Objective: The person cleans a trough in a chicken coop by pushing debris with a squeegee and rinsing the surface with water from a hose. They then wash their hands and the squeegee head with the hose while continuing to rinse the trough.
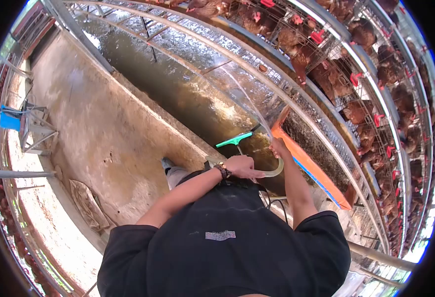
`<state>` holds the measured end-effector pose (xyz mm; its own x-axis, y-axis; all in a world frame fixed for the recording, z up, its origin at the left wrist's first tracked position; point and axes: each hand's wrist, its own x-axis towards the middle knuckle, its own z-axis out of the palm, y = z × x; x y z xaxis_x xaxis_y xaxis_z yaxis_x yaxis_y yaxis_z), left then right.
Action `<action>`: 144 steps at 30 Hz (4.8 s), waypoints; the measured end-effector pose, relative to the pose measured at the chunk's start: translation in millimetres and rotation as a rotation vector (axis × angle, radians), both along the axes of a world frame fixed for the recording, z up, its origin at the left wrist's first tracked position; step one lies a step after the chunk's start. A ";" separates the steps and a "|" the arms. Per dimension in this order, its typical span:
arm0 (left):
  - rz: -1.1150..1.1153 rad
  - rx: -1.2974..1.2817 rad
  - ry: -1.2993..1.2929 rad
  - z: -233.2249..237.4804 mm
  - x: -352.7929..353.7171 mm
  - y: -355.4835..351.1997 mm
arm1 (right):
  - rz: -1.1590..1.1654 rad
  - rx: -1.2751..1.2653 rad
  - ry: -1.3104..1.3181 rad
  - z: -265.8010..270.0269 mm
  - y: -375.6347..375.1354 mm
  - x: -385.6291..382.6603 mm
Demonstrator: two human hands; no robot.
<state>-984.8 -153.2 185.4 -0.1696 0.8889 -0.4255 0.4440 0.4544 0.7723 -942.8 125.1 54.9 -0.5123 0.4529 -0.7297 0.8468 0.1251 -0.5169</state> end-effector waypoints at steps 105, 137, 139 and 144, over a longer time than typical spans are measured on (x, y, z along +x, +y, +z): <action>0.460 -0.025 -0.165 -81.1 -22.2 -135.5 | -0.561 -0.168 0.114 -51.4 -101.2 -36.5; 0.570 -0.037 -0.241 -99.5 -5.2 -145.2 | -0.342 -0.163 0.144 -56.7 -109.4 -59.0; 0.555 -0.059 -0.250 -93.3 -7.0 -147.6 | -0.397 -0.134 0.112 -65.7 -103.9 -52.3; 0.555 -0.055 -0.240 -93.2 -6.3 -144.8 | -0.432 -0.072 0.112 -66.6 -99.9 -40.4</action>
<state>-991.1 -298.0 92.3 -0.4955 0.6706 -0.5521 -0.0543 0.6105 0.7902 -983.2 25.1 -11.6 -0.3654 0.5926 -0.7179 0.7516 -0.2672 -0.6031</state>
